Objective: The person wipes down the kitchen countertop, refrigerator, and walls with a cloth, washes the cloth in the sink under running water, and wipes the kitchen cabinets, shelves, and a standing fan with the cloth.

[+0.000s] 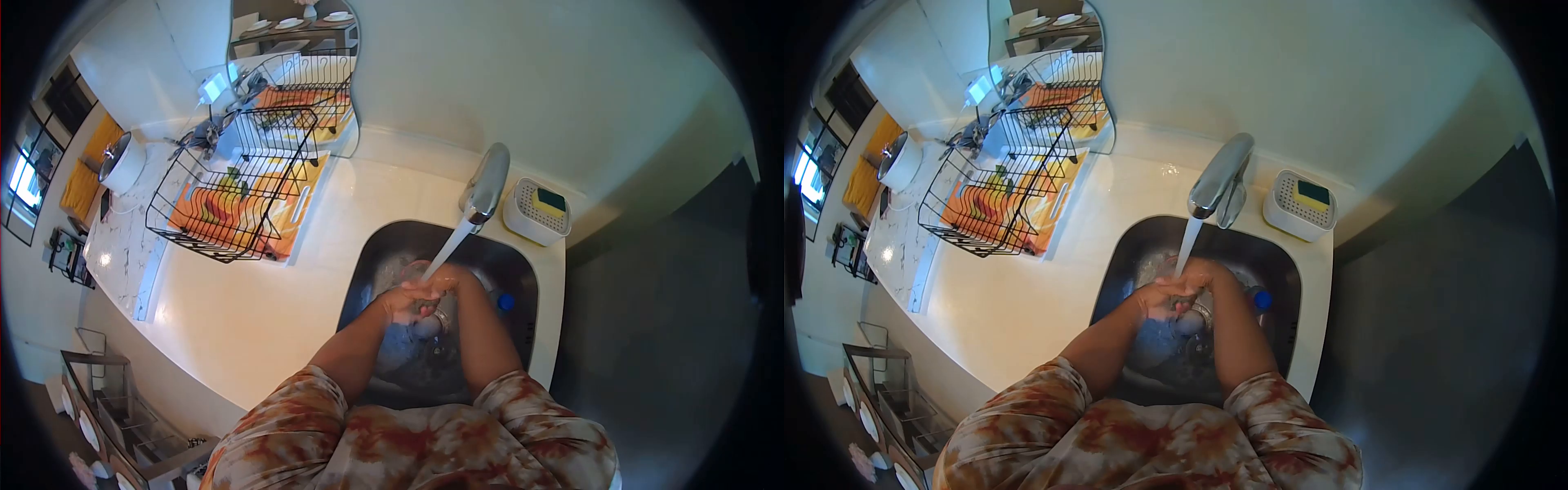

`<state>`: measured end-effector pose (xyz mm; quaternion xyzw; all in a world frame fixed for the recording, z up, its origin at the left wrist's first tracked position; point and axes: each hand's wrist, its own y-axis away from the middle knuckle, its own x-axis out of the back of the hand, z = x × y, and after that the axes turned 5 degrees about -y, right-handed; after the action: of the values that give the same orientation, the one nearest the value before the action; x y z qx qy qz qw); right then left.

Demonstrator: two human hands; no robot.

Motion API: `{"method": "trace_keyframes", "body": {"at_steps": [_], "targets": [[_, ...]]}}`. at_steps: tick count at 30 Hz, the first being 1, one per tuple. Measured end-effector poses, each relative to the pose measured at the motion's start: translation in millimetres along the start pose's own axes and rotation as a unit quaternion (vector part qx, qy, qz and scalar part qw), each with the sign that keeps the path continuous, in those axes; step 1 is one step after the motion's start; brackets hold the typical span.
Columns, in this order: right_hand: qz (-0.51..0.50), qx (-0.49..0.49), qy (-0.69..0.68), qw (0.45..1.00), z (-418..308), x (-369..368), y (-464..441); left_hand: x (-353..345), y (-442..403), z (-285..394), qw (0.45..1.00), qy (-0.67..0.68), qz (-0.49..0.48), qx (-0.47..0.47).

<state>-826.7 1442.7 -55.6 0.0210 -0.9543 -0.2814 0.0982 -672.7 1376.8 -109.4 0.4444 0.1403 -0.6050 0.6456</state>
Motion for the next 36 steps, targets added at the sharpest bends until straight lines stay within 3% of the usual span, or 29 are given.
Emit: {"method": "trace_keyframes", "body": {"at_steps": [2, 4, 5, 7, 8, 10, 12, 13, 14, 16, 17, 19, 20, 21, 22, 23, 24, 27, 28, 29, 30, 31, 32, 33, 34, 36], "targets": [[-0.007, -0.019, 0.000, 1.000, -12, -5, 5, 0, 0, -2, 1.000, 0.019, 0.008, 0.023], [-0.013, -0.011, -0.210, 0.977, -22, -11, 18, -11, 5, 1, 0.998, 0.039, 0.017, 0.044], [-0.011, -0.009, -0.211, 0.977, -12, -11, 9, -33, 19, 9, 0.999, 0.032, 0.029, 0.012], [-0.051, 0.141, -0.217, 0.964, 21, -8, -19, -44, 26, 14, 0.999, 0.024, 0.039, -0.021], [-0.049, 0.141, -0.217, 0.965, 15, -11, -11, -40, 24, 14, 0.999, 0.030, 0.035, 0.009], [-0.072, 0.261, -0.430, 0.862, -14, -22, 15, -23, 15, 8, 0.998, 0.038, 0.028, 0.039], [-0.067, 0.249, -0.427, 0.867, -18, -22, 20, 6, -2, -6, 0.980, 0.116, -0.162, 0.021], [-0.063, 0.239, -0.426, 0.870, -19, -22, 21, 14, -10, -14, 0.979, 0.117, -0.163, 0.021], [-0.062, 0.237, -0.426, 0.871, -18, -21, 20, 15, -13, -16, 0.987, 0.089, -0.135, 0.025], [-0.042, 0.146, -0.338, 0.929, -14, -18, 16, 17, -17, -23, 0.991, 0.065, -0.109, 0.031], [-0.039, 0.136, -0.342, 0.929, -11, -17, 10, 8, -11, -17, 0.998, 0.020, -0.056, 0.028], [0.008, 0.125, -0.197, 0.972, 2, -26, -2, -14, 3, -15, 0.995, -0.089, 0.046, 0.028], [0.028, 0.132, -0.213, 0.968, 5, -30, -5, -20, 2, -13, 0.983, -0.160, 0.091, 0.026], [0.049, 0.135, -0.231, 0.962, 7, -37, -6, -16, -1, -28, 0.993, -0.067, 0.084, -0.044], [0.076, 0.085, -0.211, 0.971, -4, -40, 2, -3, -8, -28, 0.995, -0.098, 0.038, 0.003], [0.103, 0.131, -0.154, 0.974, 8, -41, -8, -27, 0, -17, 0.963, -0.245, 0.111, 0.013], [0.139, 0.086, -0.132, 0.978, -18, -45, 14, -56, 14, 0, 0.903, -0.392, 0.176, 0.022], [0.227, 0.043, -0.025, 0.973, -23, -52, 9, -37, -4, -19, 0.882, -0.405, 0.237, 0.043], [0.227, 0.041, -0.027, 0.973, -16, -55, 1, 0, -30, -46, 0.851, -0.451, 0.252, -0.093], [0.289, 0.081, -0.033, 0.953, -4, -59, -9, 20, -42, -61, 0.801, -0.487, 0.263, -0.228], [0.349, 0.121, -0.038, 0.928, -3, -62, -13, 4, -31, -48, 0.800, -0.488, 0.264, -0.228], [0.349, 0.123, -0.039, 0.928, 0, -63, -14, -12, -19, -36, 0.749, -0.567, 0.303, -0.161], [0.341, 0.061, -0.085, 0.934, 1, -63, -13, -23, -9, -28, 0.687, -0.638, 0.337, -0.090], [0.331, -0.001, -0.129, 0.935, -1, -63, -10, -20, -8, -31, 0.686, -0.638, 0.338, -0.090], [0.330, 0.000, -0.129, 0.935, 5, -59, -12, -16, -8, -34, 0.688, -0.636, 0.340, -0.087], [0.128, 0.007, -0.420, 0.898, 35, -47, -26, 8, -14, -51, 0.690, -0.634, 0.340, -0.082]]}}
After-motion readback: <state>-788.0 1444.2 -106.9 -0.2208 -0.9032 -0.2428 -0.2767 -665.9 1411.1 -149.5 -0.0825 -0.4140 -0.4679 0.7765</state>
